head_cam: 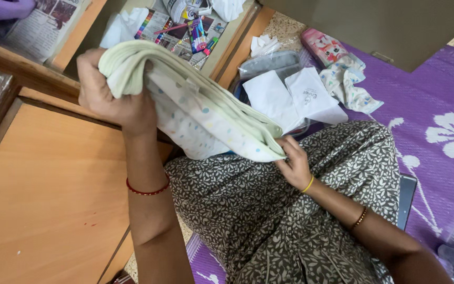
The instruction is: The person organizes items from a wardrobe by folding baby clothes and sorting through small pouches and papers.
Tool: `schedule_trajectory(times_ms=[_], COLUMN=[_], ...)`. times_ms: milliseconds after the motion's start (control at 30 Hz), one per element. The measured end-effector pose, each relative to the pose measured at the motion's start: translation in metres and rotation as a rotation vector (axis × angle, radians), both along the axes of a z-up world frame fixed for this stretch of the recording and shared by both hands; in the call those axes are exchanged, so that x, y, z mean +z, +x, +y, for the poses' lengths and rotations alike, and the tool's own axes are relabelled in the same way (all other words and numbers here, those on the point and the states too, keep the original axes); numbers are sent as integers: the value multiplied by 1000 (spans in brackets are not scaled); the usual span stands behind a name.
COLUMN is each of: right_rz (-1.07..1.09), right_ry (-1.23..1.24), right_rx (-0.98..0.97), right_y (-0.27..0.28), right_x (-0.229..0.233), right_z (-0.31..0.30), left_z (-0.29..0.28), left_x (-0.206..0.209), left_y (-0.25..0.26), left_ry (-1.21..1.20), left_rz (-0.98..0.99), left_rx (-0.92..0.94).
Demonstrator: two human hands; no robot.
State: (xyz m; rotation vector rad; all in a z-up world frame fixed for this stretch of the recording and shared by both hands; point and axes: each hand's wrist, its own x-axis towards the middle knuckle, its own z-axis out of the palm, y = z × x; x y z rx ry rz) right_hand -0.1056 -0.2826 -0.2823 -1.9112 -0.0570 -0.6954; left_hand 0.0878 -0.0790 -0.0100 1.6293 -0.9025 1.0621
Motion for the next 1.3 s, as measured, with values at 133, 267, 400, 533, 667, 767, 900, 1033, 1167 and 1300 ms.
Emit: schedule_trajectory(times_ms=[133,267,400,533,667,767,900,1033,1167,1300], right_rz=[-28,368,371,189,322,384,553,-209,244,605], right_ry=[405,505,506,568,871,526,215,-12,-88,17], right_rx=[274,669,425,370,660,828,410,371,229,617], right_y=[5,-8,13,21,11,8,4,-14,-11,-10], right_x=[-23,-39,-50,-44,-36,-32,22,81,77,19], right_z=[8,6,12,7,-6,-10,-14,-14,-7,9], left_z=[1,6,7,4,2,4,8,13,11,2], left_x=[-5,-2,2,3,1,0,-5,-1,1,-5], left_y=[5,11,-3,-21,-20,-11,-12,1,12,12], left_ry=[24,3,0,83,101,76,51,100,-3,43], left_rz=[-38,-23,-30,-81,-90,-99,-122,-235,-84,-163], left_rx=[10,53,22,129,135,159,178,259,137,187])
